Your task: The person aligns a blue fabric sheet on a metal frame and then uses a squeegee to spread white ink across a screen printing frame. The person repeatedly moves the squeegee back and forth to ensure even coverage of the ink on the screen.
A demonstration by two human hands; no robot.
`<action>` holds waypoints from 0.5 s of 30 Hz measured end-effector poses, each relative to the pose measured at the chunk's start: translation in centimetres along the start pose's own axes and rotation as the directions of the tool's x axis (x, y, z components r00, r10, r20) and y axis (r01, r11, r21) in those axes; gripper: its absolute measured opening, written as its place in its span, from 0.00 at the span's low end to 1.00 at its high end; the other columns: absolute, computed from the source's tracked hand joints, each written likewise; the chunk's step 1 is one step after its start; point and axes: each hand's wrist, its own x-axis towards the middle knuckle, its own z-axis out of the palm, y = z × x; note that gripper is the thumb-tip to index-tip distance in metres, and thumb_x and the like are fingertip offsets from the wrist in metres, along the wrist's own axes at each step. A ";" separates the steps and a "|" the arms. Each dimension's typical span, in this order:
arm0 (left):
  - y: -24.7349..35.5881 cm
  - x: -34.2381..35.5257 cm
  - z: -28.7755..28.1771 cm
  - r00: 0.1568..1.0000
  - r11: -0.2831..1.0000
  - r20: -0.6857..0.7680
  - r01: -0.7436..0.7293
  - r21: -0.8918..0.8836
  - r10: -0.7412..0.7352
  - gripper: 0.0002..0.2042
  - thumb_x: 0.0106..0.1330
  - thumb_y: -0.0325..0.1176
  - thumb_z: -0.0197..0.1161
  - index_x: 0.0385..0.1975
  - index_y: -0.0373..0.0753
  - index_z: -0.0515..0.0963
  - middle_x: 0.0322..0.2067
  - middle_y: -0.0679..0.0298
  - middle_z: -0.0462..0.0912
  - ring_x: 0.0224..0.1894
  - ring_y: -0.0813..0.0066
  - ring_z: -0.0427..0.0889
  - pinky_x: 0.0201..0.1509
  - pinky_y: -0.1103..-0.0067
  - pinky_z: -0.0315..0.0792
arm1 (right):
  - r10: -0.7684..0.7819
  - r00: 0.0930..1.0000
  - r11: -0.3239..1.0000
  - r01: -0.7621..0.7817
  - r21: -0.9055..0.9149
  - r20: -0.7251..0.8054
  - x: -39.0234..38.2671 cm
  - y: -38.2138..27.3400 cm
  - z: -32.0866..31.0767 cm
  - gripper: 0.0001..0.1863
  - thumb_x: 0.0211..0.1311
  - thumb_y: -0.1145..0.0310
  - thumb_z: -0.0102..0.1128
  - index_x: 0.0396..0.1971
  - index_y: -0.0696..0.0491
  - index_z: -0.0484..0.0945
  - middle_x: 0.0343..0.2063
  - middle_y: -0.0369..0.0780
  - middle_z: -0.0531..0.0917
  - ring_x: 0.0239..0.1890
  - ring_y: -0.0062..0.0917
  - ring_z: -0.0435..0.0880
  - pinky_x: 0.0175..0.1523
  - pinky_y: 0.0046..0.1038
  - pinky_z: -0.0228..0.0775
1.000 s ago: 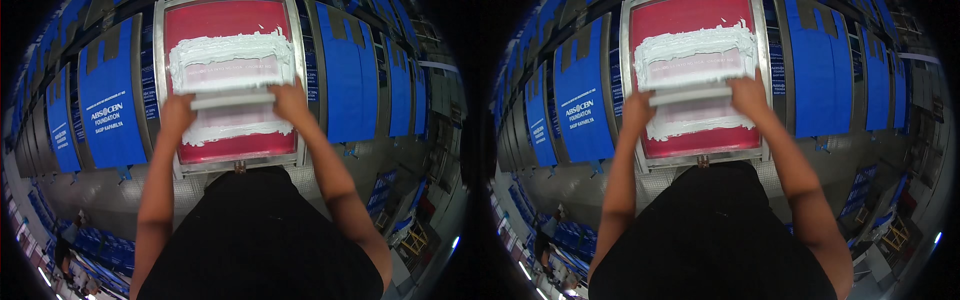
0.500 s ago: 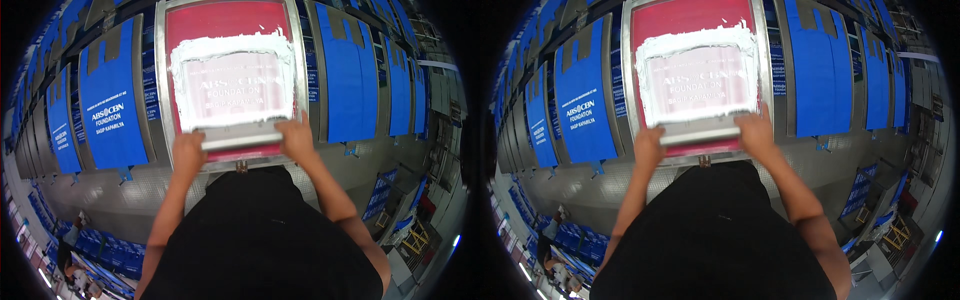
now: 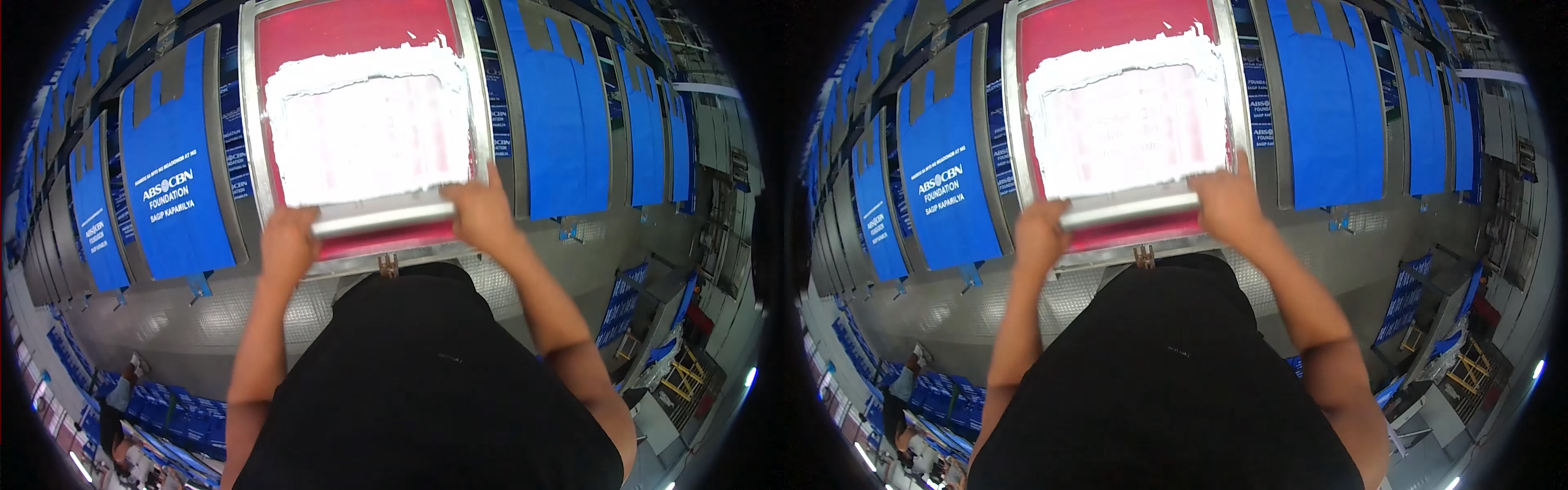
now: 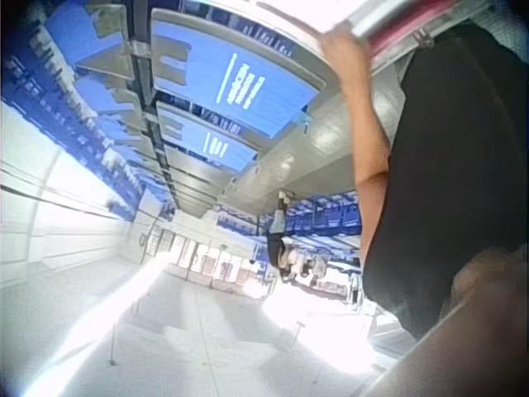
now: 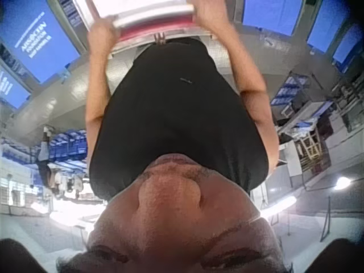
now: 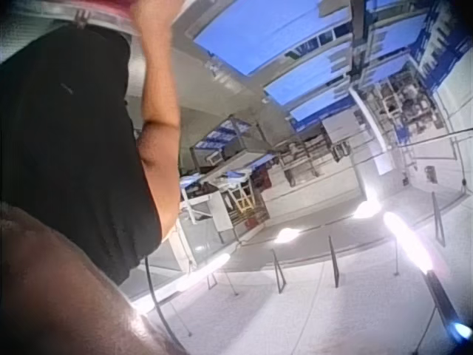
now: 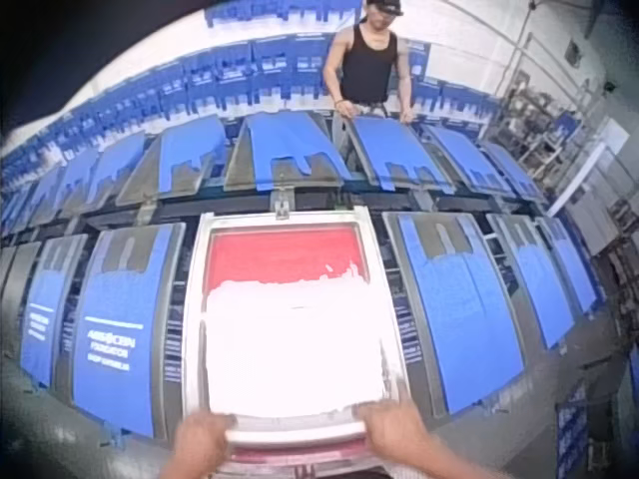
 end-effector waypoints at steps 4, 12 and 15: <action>0.5 2.4 1.2 0.991 0.991 0.038 0.126 0.046 -0.128 0.18 0.39 0.23 0.67 0.35 0.39 0.82 0.32 0.52 0.82 0.37 0.53 0.79 0.44 0.66 0.74 | -0.023 0.984 1.000 0.020 -0.022 -0.178 1.6 1.3 2.9 0.17 0.42 0.78 0.59 0.36 0.48 0.83 0.31 0.39 0.85 0.40 0.32 0.82 0.70 0.56 0.43; -4.3 21.1 -4.4 0.982 0.980 0.067 0.169 0.103 -0.177 0.17 0.47 0.41 0.73 0.37 0.42 0.83 0.29 0.53 0.84 0.36 0.55 0.84 0.43 0.66 0.77 | 0.017 0.998 0.982 -0.028 -0.186 -0.059 20.2 5.6 -6.5 0.25 0.41 0.72 0.57 0.47 0.45 0.82 0.40 0.42 0.85 0.46 0.35 0.83 0.58 0.40 0.66; -4.3 20.7 -6.6 0.970 0.970 0.098 0.207 0.129 -0.220 0.22 0.48 0.43 0.74 0.42 0.42 0.81 0.36 0.52 0.83 0.42 0.53 0.82 0.48 0.65 0.75 | -0.047 0.999 0.992 0.048 -0.115 0.004 21.1 4.3 -9.8 0.29 0.39 0.73 0.55 0.49 0.48 0.81 0.41 0.46 0.84 0.48 0.37 0.82 0.53 0.34 0.73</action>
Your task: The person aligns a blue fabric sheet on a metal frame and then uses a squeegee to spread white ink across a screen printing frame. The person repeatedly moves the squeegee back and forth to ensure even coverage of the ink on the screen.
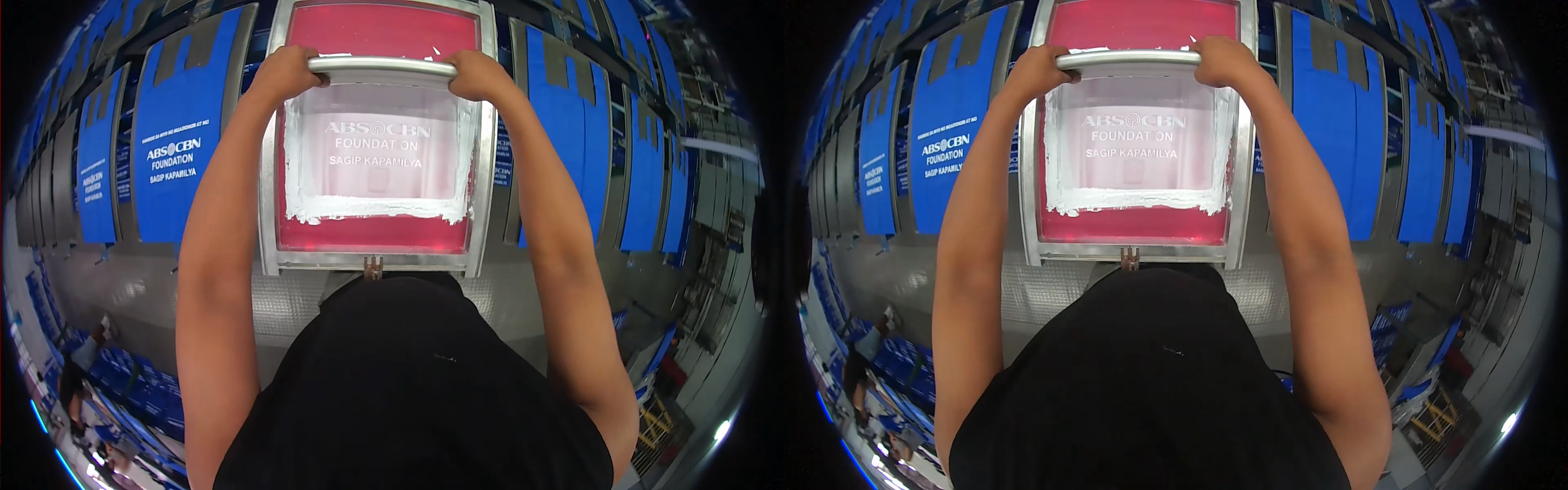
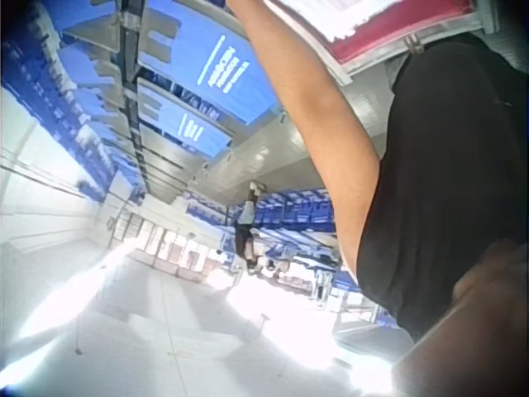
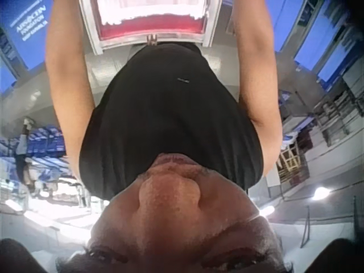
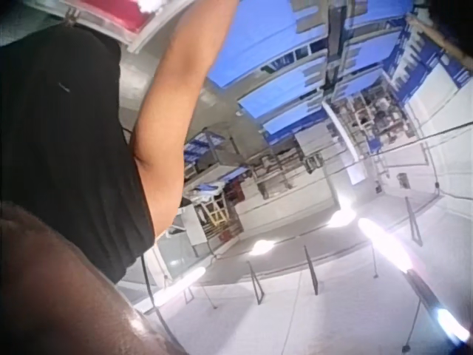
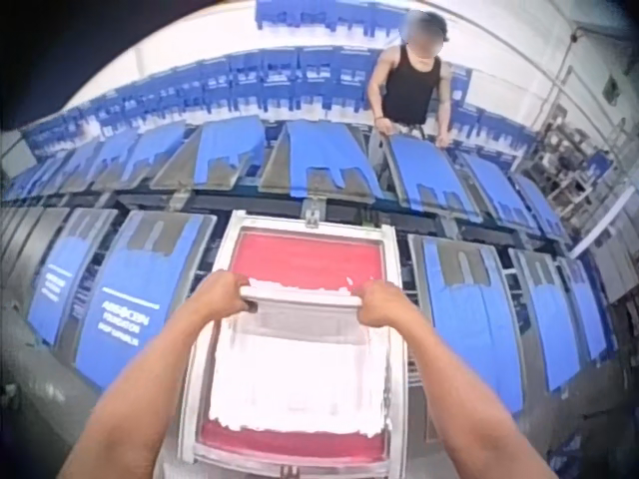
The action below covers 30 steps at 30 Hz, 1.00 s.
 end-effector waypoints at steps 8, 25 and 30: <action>2.9 -18.4 6.2 0.958 0.875 0.281 0.187 -0.447 -0.061 0.20 0.65 0.47 0.58 0.40 0.32 0.80 0.27 0.48 0.82 0.36 0.54 0.83 0.42 0.64 0.74 | -0.100 0.994 0.994 0.102 0.039 -0.044 5.0 4.4 0.8 0.28 0.37 0.73 0.58 0.47 0.56 0.80 0.35 0.50 0.84 0.33 0.41 0.85 0.43 0.35 0.77; 8.2 -31.9 18.7 0.873 0.214 0.455 0.417 -0.883 0.175 0.18 0.71 0.44 0.56 0.27 0.34 0.79 0.17 0.72 0.73 0.21 0.87 0.69 0.26 0.85 0.65 | -0.051 0.998 0.998 0.049 0.047 0.047 -2.4 -6.5 0.1 0.30 0.38 0.78 0.54 0.49 0.48 0.79 0.42 0.45 0.83 0.47 0.38 0.81 0.50 0.36 0.73; 8.9 -31.9 18.2 0.842 0.158 0.521 0.501 -0.851 0.140 0.18 0.71 0.44 0.55 0.26 0.35 0.79 0.17 0.72 0.72 0.19 0.87 0.68 0.24 0.87 0.64 | -0.118 0.970 0.985 0.142 0.098 -0.214 -19.3 -11.1 8.5 0.24 0.41 0.80 0.59 0.44 0.50 0.80 0.35 0.42 0.81 0.39 0.38 0.79 0.47 0.39 0.70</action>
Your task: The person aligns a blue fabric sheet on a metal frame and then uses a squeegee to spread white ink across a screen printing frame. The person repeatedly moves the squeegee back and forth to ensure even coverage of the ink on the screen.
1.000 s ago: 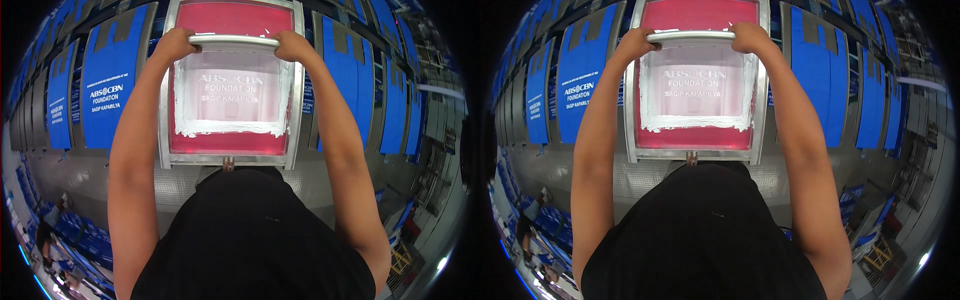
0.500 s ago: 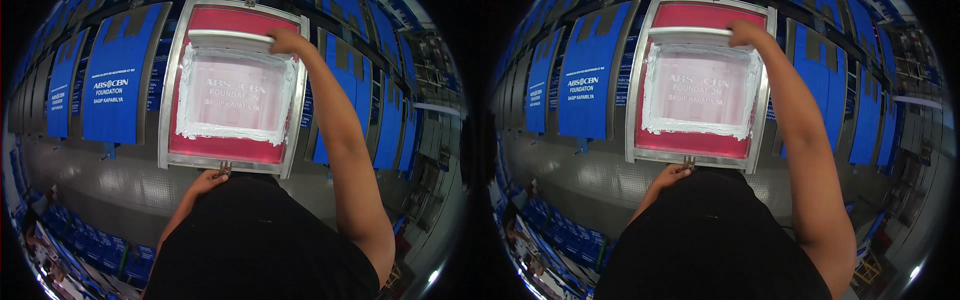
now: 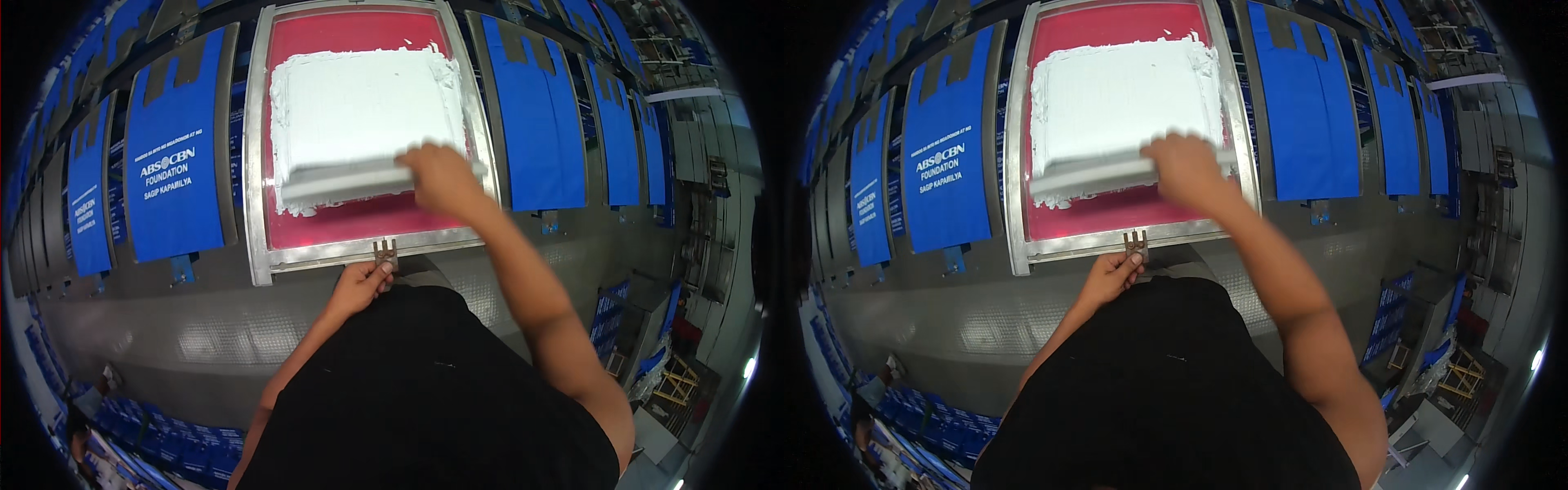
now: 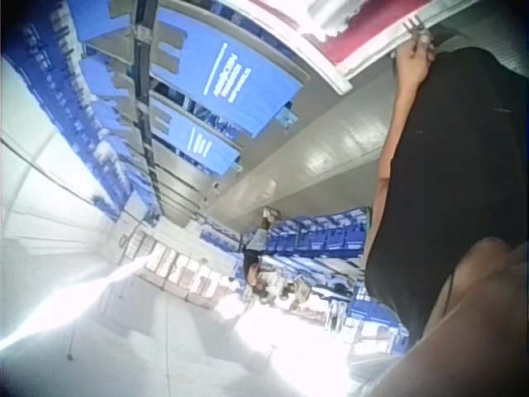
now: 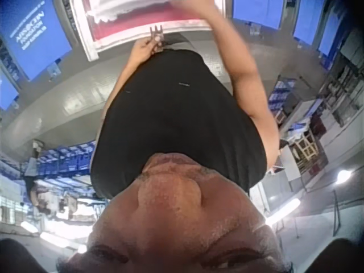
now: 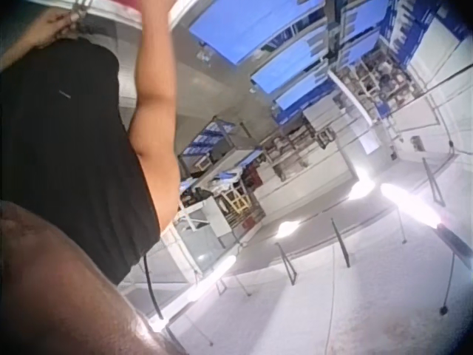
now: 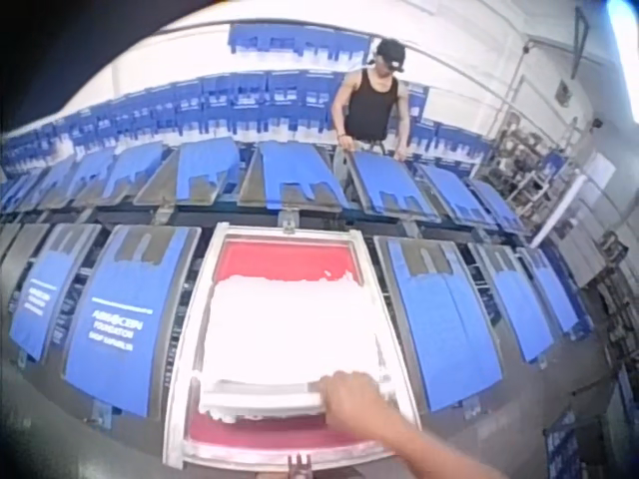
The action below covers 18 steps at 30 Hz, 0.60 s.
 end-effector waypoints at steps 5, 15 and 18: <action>-1.6 1.4 0.0 0.993 0.995 -0.096 0.074 0.074 -0.067 0.18 0.70 0.45 0.57 0.26 0.35 0.79 0.17 0.71 0.73 0.18 0.84 0.69 0.24 0.85 0.65 | -0.069 0.996 0.997 0.071 0.032 -0.053 -5.4 -1.7 2.3 0.22 0.40 0.78 0.60 0.42 0.53 0.77 0.34 0.39 0.81 0.41 0.35 0.77 0.47 0.37 0.65; -3.8 2.0 0.3 0.954 0.989 -0.288 0.119 0.093 -0.088 0.18 0.68 0.46 0.58 0.27 0.35 0.79 0.19 0.70 0.75 0.21 0.83 0.71 0.25 0.83 0.65 | -0.044 0.998 0.999 0.044 -0.005 0.056 -4.1 5.2 -0.5 0.19 0.43 0.72 0.63 0.41 0.51 0.78 0.34 0.40 0.82 0.43 0.35 0.78 0.58 0.46 0.59; -3.6 2.2 0.9 0.945 0.990 -0.317 0.113 0.088 -0.080 0.19 0.68 0.47 0.59 0.26 0.35 0.79 0.19 0.71 0.75 0.21 0.84 0.71 0.25 0.82 0.65 | -0.054 0.992 0.998 0.056 -0.017 0.114 -3.9 4.9 -0.7 0.18 0.43 0.73 0.61 0.39 0.51 0.79 0.33 0.40 0.82 0.43 0.36 0.79 0.56 0.45 0.60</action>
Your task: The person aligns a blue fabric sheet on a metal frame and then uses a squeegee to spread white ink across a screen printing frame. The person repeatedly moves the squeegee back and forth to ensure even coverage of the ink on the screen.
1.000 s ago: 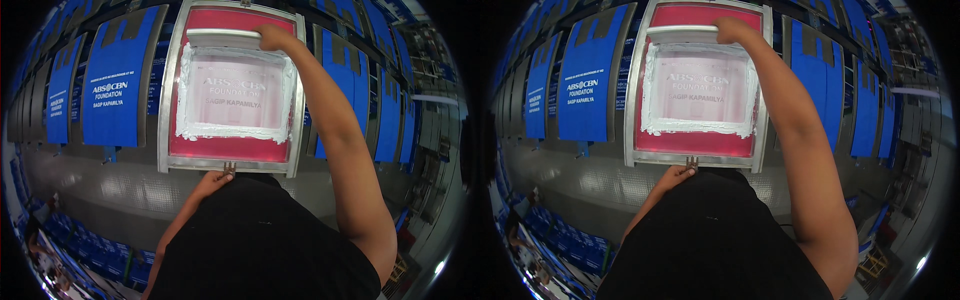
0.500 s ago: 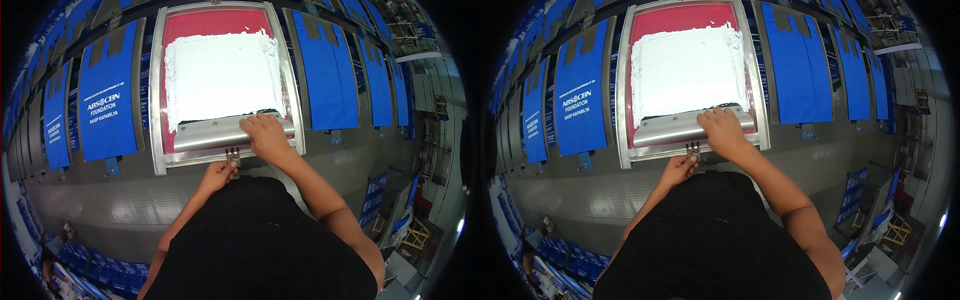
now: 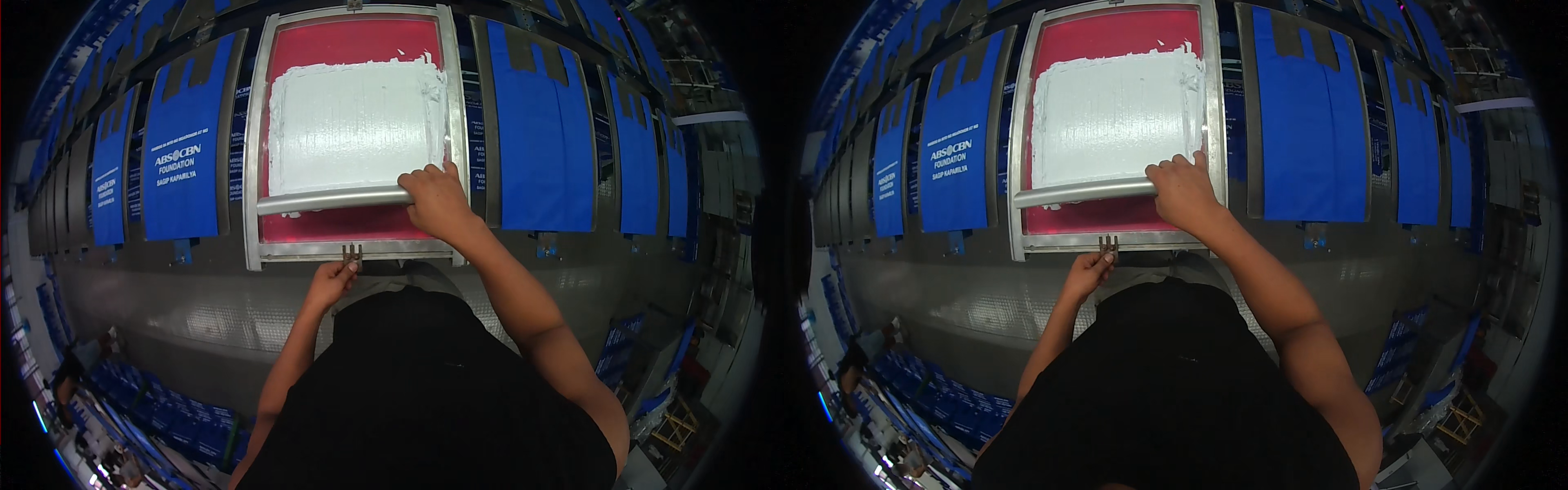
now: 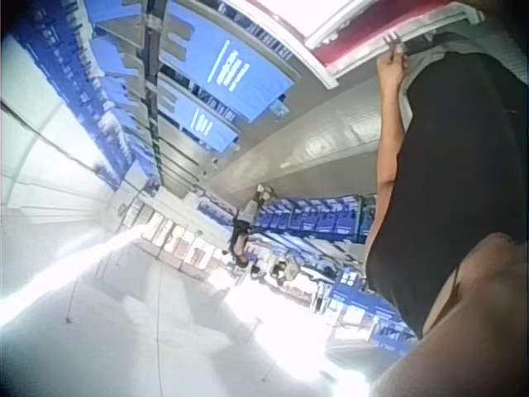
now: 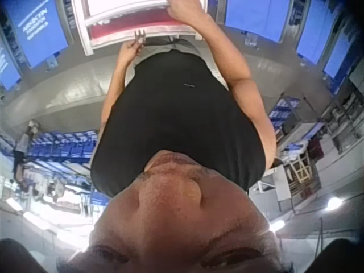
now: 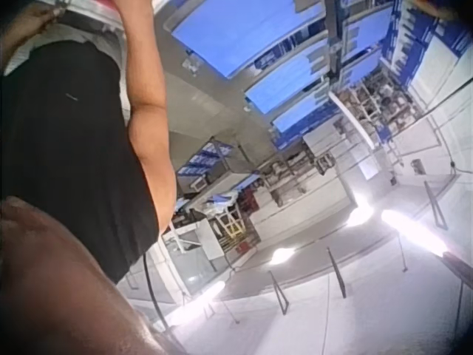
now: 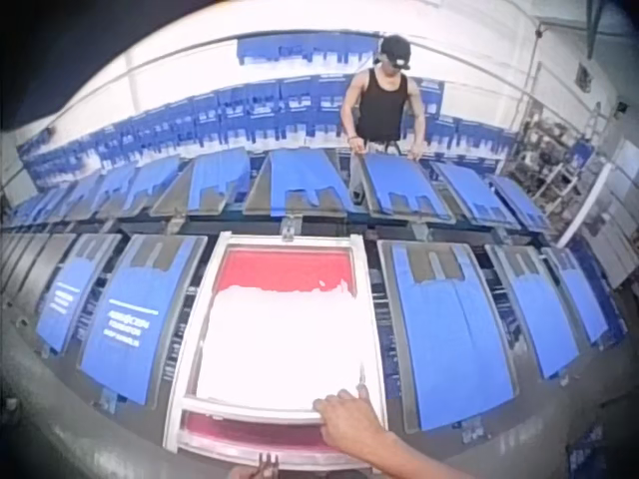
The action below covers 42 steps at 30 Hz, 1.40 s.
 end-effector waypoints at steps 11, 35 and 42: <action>-0.4 0.6 -0.8 0.984 0.999 0.177 -0.028 -0.045 0.036 0.15 0.70 0.42 0.57 0.30 0.35 0.79 0.20 0.71 0.74 0.22 0.86 0.70 0.27 0.85 0.68 | 0.101 0.995 0.995 -0.101 0.011 -0.015 -0.1 -0.6 -0.2 0.18 0.47 0.71 0.61 0.42 0.51 0.79 0.34 0.40 0.84 0.43 0.36 0.79 0.56 0.41 0.60; 15.7 -3.5 -8.6 0.476 0.107 0.154 -0.476 0.873 0.866 0.12 0.50 0.30 0.70 0.35 0.39 0.80 0.30 0.56 0.81 0.35 0.55 0.79 0.41 0.66 0.72 | 0.119 0.993 0.993 -0.120 0.023 0.022 -1.1 -1.3 2.4 0.20 0.44 0.75 0.60 0.42 0.51 0.79 0.39 0.40 0.83 0.48 0.35 0.78 0.62 0.48 0.57; 22.2 2.7 -12.5 0.775 0.071 0.237 -0.341 0.937 0.585 0.12 0.47 0.27 0.67 0.34 0.39 0.79 0.28 0.52 0.81 0.33 0.52 0.80 0.41 0.63 0.73 | 0.044 0.999 0.992 -0.046 0.116 0.013 4.3 2.6 -0.7 0.14 0.44 0.71 0.63 0.36 0.49 0.82 0.24 0.45 0.83 0.32 0.43 0.81 0.43 0.41 0.71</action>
